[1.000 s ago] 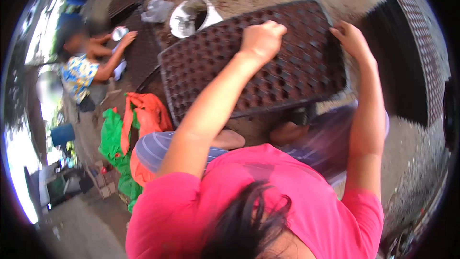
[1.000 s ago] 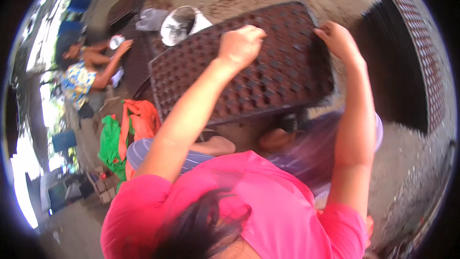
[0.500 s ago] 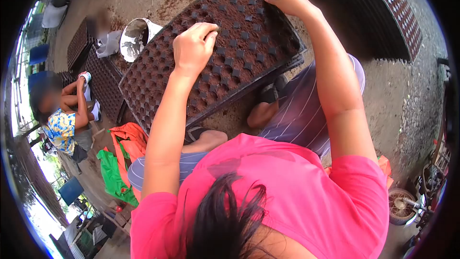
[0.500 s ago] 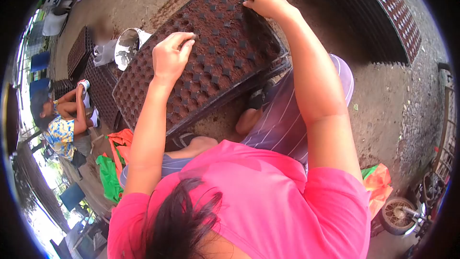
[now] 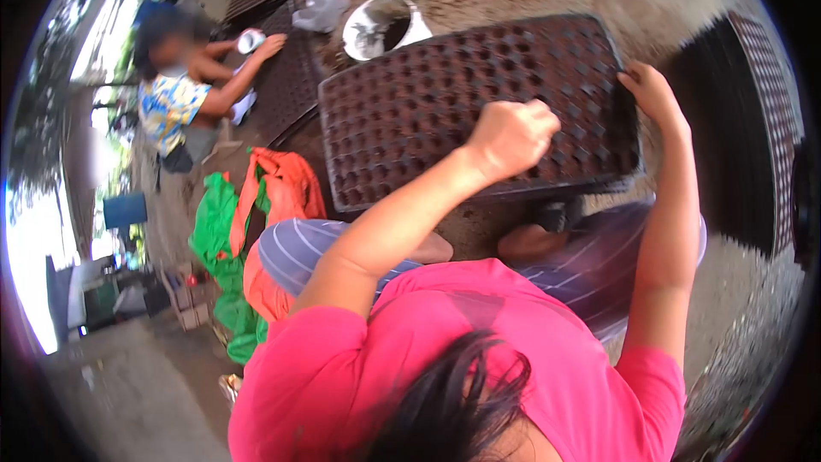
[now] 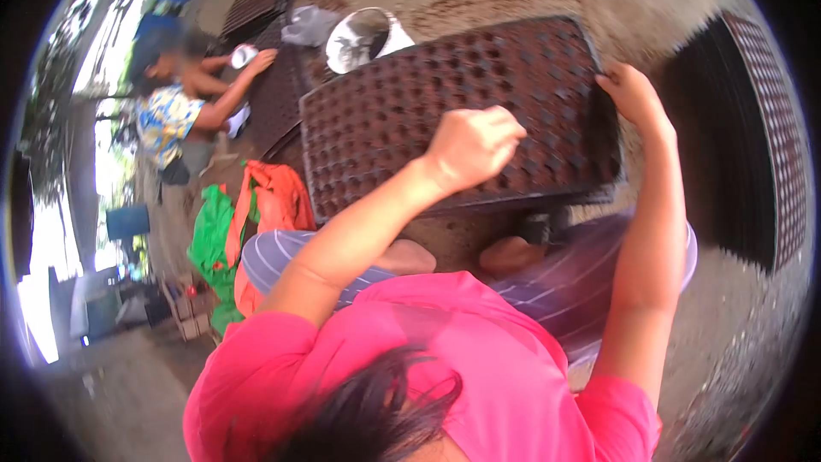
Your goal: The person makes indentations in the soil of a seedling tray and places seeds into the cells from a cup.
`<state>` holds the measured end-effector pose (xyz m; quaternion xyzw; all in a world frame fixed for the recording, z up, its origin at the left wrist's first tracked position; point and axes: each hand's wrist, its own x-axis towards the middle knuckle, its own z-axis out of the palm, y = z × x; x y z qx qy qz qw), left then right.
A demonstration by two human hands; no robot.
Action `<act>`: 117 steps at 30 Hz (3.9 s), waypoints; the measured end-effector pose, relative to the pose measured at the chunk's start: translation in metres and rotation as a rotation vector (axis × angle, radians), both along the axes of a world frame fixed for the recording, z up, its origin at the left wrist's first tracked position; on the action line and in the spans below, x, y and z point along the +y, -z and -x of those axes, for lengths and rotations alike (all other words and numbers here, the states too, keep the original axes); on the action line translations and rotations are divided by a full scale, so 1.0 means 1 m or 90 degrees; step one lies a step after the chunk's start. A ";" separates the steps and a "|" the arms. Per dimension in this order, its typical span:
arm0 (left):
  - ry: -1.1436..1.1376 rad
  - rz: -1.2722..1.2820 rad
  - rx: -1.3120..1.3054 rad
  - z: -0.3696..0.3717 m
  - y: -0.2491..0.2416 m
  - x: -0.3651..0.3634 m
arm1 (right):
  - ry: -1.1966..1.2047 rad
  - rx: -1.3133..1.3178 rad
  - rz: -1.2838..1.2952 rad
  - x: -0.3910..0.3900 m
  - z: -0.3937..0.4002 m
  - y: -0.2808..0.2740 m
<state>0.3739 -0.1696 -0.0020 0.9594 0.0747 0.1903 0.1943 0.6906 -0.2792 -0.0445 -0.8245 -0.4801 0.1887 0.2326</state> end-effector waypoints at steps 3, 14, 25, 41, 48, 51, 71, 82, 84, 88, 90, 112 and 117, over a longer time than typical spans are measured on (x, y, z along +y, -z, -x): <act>0.028 0.011 0.022 0.007 0.012 -0.013 | 0.005 -0.004 0.017 0.004 -0.002 0.007; 0.086 0.035 -0.010 0.023 0.026 -0.040 | 0.030 0.025 0.092 0.006 0.000 -0.001; 0.058 -0.021 -0.010 0.030 0.031 -0.053 | 0.028 -0.015 0.075 0.002 0.007 -0.007; 0.046 -0.020 -0.011 0.031 0.031 -0.052 | 0.025 -0.021 0.035 0.004 0.003 0.005; -0.112 0.397 -0.031 0.023 0.009 -0.042 | -0.011 -0.088 0.083 0.003 -0.003 0.013; -0.097 0.386 -0.042 0.009 0.004 -0.044 | 0.012 -0.096 0.065 0.001 0.003 0.006; -0.027 -0.047 0.026 -0.036 0.020 -0.016 | -0.060 -0.093 0.022 0.003 -0.008 0.022; -0.064 -0.005 -0.029 -0.029 0.035 -0.024 | -0.006 -0.019 0.057 0.001 -0.005 0.012; -0.074 0.018 -0.045 -0.028 0.037 -0.024 | -0.003 -0.020 0.049 0.000 -0.004 0.011; -0.076 0.002 -0.030 -0.027 0.036 -0.024 | -0.001 -0.022 0.050 0.001 -0.004 0.012; -0.080 -0.003 -0.025 -0.027 0.035 -0.024 | 0.004 -0.024 0.045 0.002 -0.004 0.013; -0.084 0.046 -0.038 -0.026 0.035 -0.023 | -0.008 -0.023 0.070 0.003 -0.004 0.010; -0.087 0.056 -0.040 -0.026 0.035 -0.024 | -0.009 -0.025 0.058 0.002 -0.005 0.014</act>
